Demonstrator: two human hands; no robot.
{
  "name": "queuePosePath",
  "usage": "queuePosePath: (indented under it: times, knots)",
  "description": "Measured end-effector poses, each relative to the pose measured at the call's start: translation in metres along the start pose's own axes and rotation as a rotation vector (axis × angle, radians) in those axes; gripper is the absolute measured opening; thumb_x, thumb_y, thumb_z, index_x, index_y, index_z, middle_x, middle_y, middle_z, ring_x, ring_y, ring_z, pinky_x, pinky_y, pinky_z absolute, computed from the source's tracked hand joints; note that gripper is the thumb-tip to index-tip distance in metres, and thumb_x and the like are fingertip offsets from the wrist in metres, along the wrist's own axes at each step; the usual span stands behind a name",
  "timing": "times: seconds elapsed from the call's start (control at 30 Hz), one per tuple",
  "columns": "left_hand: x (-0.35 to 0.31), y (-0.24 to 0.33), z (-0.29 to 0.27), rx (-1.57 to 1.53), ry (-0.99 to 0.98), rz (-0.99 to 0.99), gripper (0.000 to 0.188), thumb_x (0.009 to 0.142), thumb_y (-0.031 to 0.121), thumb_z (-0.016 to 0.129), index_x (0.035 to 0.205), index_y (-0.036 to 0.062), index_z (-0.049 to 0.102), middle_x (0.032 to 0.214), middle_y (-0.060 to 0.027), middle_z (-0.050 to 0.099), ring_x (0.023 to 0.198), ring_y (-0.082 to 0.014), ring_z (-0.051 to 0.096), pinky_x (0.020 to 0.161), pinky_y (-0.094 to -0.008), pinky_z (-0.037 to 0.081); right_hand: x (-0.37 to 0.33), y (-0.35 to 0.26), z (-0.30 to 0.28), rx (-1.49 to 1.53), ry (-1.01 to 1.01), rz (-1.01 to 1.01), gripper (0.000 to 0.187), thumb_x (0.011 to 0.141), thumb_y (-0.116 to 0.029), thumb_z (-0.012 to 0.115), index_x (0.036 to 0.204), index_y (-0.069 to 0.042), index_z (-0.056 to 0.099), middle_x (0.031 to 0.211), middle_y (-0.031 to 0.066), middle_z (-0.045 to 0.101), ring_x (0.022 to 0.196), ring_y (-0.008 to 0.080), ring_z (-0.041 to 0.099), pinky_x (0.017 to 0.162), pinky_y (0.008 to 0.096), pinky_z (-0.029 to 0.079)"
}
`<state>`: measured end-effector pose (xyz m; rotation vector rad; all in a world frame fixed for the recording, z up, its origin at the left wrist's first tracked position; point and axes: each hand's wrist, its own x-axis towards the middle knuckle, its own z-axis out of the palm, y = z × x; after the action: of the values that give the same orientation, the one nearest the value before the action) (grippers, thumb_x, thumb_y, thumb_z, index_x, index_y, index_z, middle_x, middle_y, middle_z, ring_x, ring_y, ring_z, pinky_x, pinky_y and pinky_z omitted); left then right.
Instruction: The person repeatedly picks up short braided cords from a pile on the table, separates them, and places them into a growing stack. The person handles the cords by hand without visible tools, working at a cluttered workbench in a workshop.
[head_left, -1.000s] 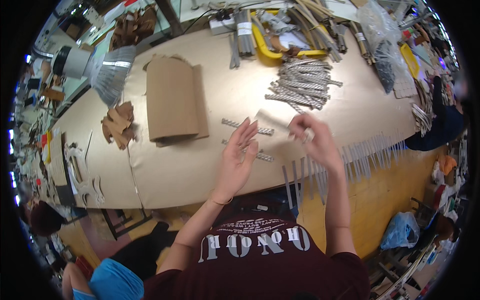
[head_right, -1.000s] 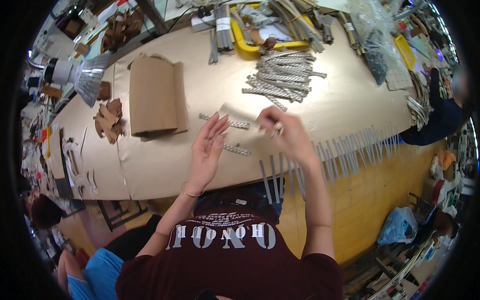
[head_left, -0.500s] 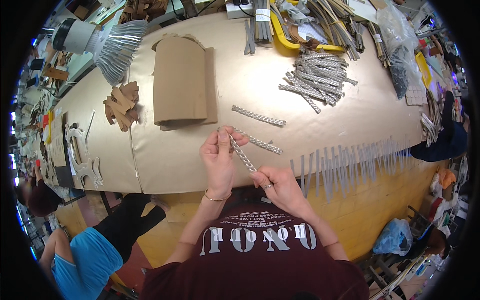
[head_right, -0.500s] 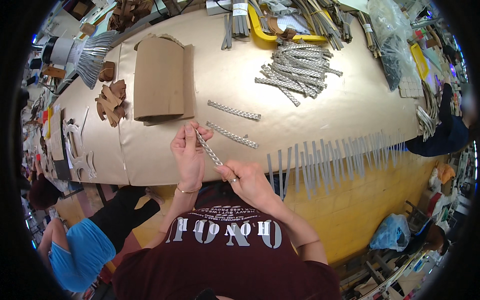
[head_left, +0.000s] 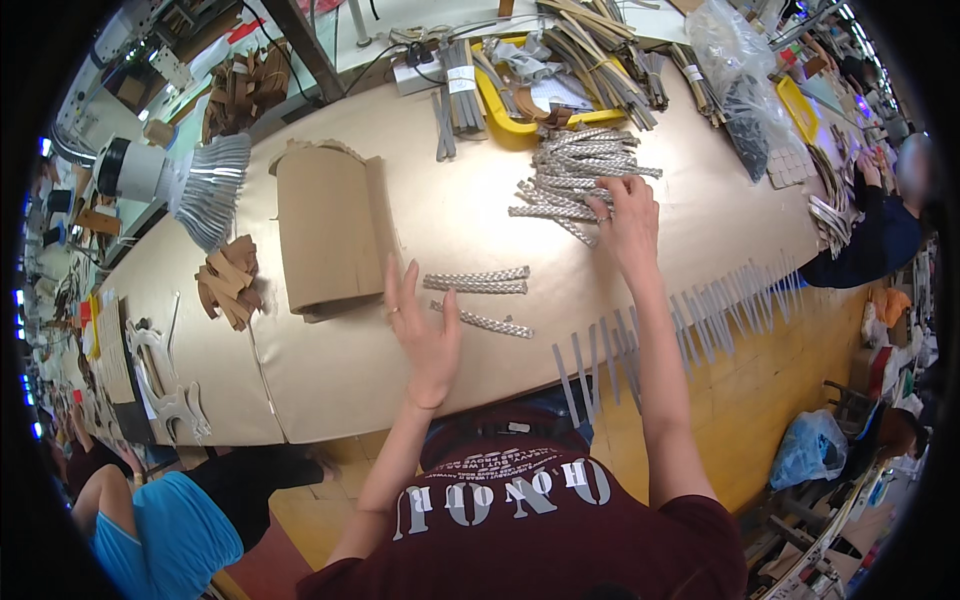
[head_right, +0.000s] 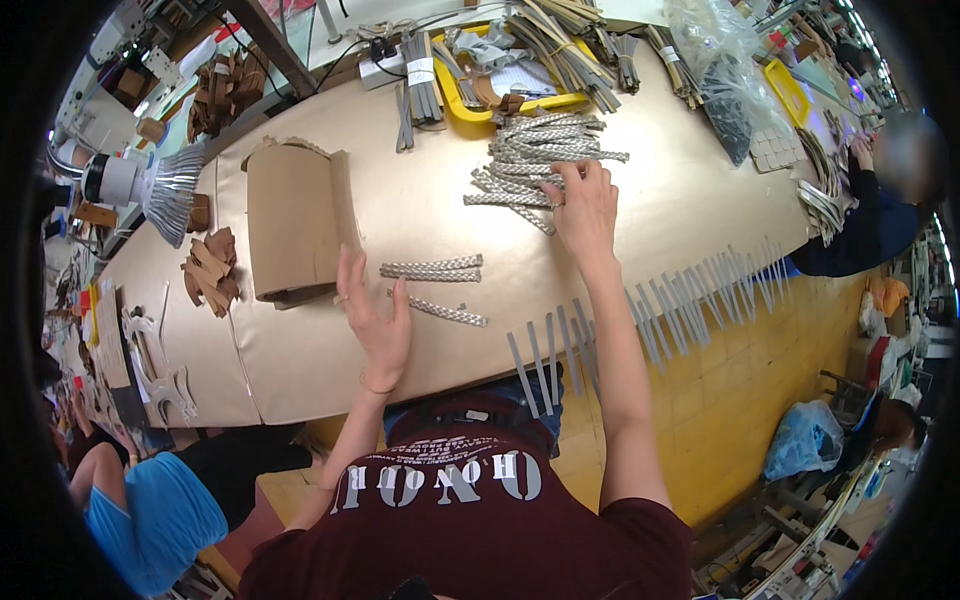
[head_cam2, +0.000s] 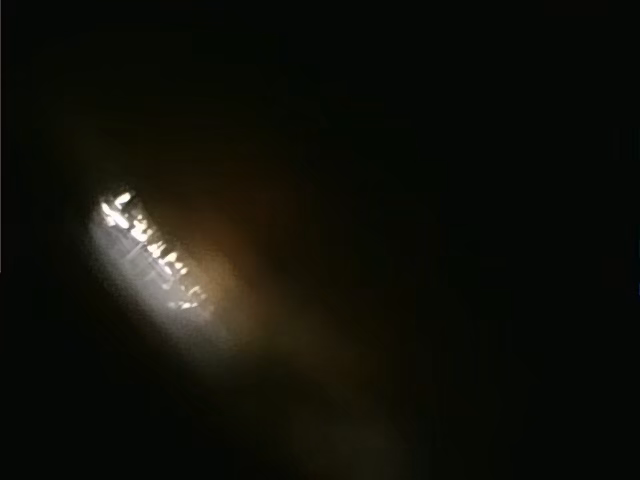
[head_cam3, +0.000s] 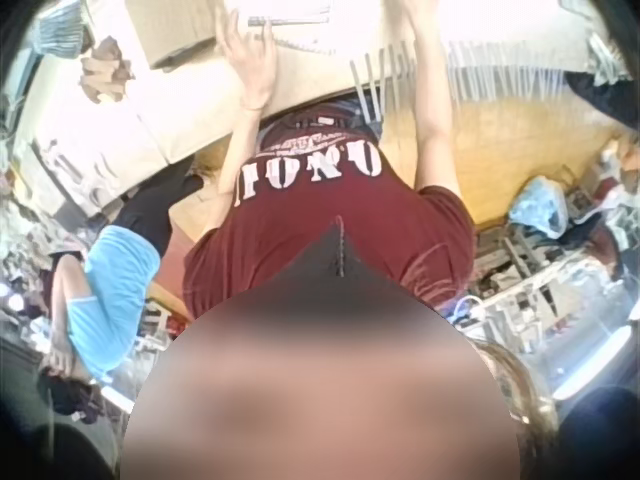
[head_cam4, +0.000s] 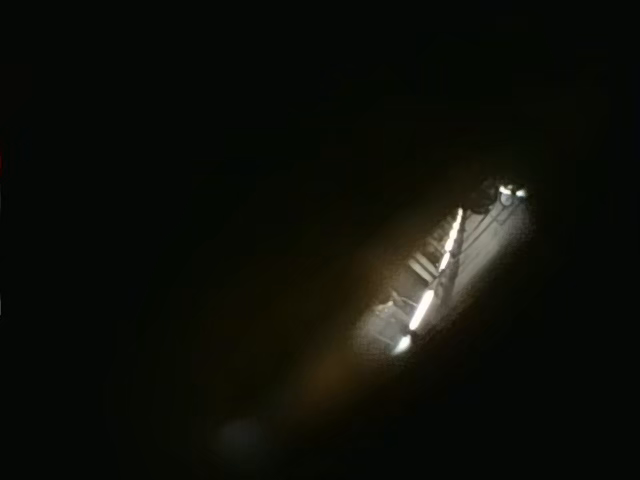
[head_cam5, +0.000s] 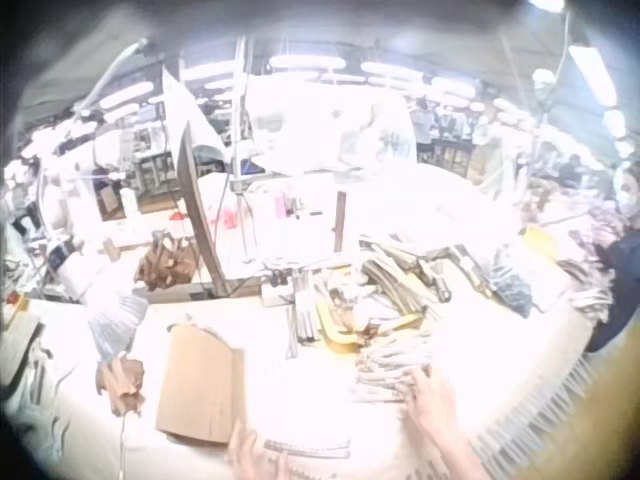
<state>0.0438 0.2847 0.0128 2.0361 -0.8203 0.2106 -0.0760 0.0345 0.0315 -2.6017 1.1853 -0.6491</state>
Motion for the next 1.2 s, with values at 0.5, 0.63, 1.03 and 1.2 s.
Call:
queuePosePath:
  times: [0.5, 0.63, 1.03, 1.2]
  knots:
    - [0.020, 0.043, -0.025, -1.257, -0.459, -0.558, 0.049, 0.099, 0.030, 0.051, 0.132, -0.0065, 0.046, 0.125, -0.0212, 0.058, 0.115, -0.0258, 0.058, 0.100, -0.0369, 0.045, -0.077, -0.072, -0.052, 1.398, -0.960, 0.366, 0.013, 0.095, -0.013, 0.060, 0.096, 0.000, 0.057, 0.074, 0.0007, 0.061, 0.069, 0.0060, 0.057, 0.060, 0.0217, 0.047]
    - [0.033, 0.044, -0.046, -1.210, -0.440, -0.617, 0.040, 0.099, 0.024, 0.054, 0.123, -0.0074, 0.054, 0.112, -0.0185, 0.065, 0.104, -0.0226, 0.064, 0.092, -0.0319, 0.050, -0.094, -0.091, -0.047, 1.383, -1.004, 0.379, 0.019, 0.096, -0.015, 0.058, 0.105, 0.003, 0.058, 0.074, 0.0014, 0.061, 0.066, 0.0073, 0.057, 0.061, 0.0221, 0.047]
    - [0.029, 0.040, -0.032, -1.103, 0.022, -0.587, 0.023, 0.097, 0.014, 0.057, 0.108, -0.0052, 0.061, 0.091, -0.0113, 0.067, 0.086, -0.0193, 0.068, 0.081, -0.0296, 0.055, -0.117, -0.137, -0.059, 0.878, -0.555, -0.068, 0.020, 0.091, -0.015, 0.062, 0.080, 0.000, 0.067, 0.060, 0.0121, 0.055, 0.050, 0.0164, 0.050, 0.050, 0.0305, 0.040]
    - [0.036, 0.023, -0.057, -1.404, -0.034, -0.695, 0.022, 0.096, 0.016, 0.058, 0.109, -0.0016, 0.058, 0.093, -0.0100, 0.066, 0.086, -0.0191, 0.067, 0.081, -0.0312, 0.056, -0.098, -0.151, -0.057, 0.911, -0.575, -0.015, 0.016, 0.088, -0.013, 0.064, 0.077, -0.001, 0.067, 0.065, 0.0115, 0.062, 0.059, 0.0171, 0.061, 0.057, 0.0322, 0.046]
